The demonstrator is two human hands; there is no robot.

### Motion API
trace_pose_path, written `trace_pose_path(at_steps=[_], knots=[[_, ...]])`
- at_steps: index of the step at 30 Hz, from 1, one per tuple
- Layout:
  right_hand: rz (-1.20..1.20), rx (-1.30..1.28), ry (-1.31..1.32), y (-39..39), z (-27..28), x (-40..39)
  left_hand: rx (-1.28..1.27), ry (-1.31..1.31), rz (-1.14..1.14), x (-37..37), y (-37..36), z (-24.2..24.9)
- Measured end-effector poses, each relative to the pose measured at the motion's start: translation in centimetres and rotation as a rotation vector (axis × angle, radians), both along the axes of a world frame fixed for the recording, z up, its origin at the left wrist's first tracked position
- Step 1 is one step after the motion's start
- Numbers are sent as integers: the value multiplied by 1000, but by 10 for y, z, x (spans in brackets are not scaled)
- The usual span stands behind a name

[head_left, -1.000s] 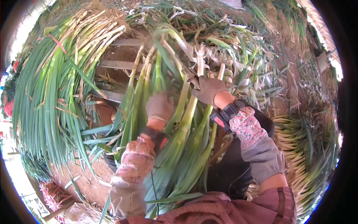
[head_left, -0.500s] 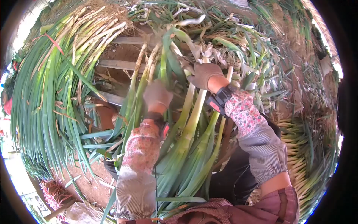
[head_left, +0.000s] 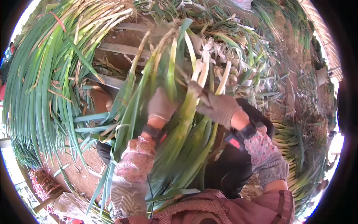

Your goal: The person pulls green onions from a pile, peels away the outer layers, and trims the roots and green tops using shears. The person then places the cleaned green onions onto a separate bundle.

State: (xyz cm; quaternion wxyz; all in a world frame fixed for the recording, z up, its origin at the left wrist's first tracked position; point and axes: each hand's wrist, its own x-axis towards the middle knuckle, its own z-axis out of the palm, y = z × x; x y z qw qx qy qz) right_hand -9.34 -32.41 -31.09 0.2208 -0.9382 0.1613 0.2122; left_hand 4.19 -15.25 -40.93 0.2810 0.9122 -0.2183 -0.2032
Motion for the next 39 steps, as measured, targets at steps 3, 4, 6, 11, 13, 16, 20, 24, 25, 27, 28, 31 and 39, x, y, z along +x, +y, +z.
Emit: trace_pose_path(at_steps=[3, 4, 6, 11, 13, 16, 20, 24, 25, 27, 28, 31, 39], knots=[[2, 1, 222, 33, 32, -15, -77, -23, -18, -1, 6, -3], [-26, 11, 270, 39, 37, -21, -60, -46, -25, -3, 6, 2], [39, -32, 141, 46, 36, -33, -36, -53, -41, -5, 5, 9], [88, -57, 20, 50, 30, -40, -56, -122, -99, -9, 10, 5], [76, -80, 107, 47, 38, -26, -66, -84, -89, -12, 9, 5], [73, -153, 49, 34, 15, -10, -79, -97, -78, -12, 12, -3], [-53, -219, 100, 16, -2, 21, -85, -94, -82, -10, 14, -16], [-117, -230, 83, 1, -2, 54, -96, -129, -84, -12, 14, -22], [-134, -219, 83, -4, -2, 61, -89, -119, -88, -12, 15, -21], [-133, -233, 81, -13, -10, 76, -71, -96, -94, -11, 16, -19], [-151, -195, 143, -15, -5, 85, -60, -85, -95, -11, 16, -19], [-178, -233, 119, -25, -8, 100, -49, -65, -97, -12, 17, -19], [-148, -199, 79, -36, -13, 117, -41, -51, -124, -19, 29, -15]])
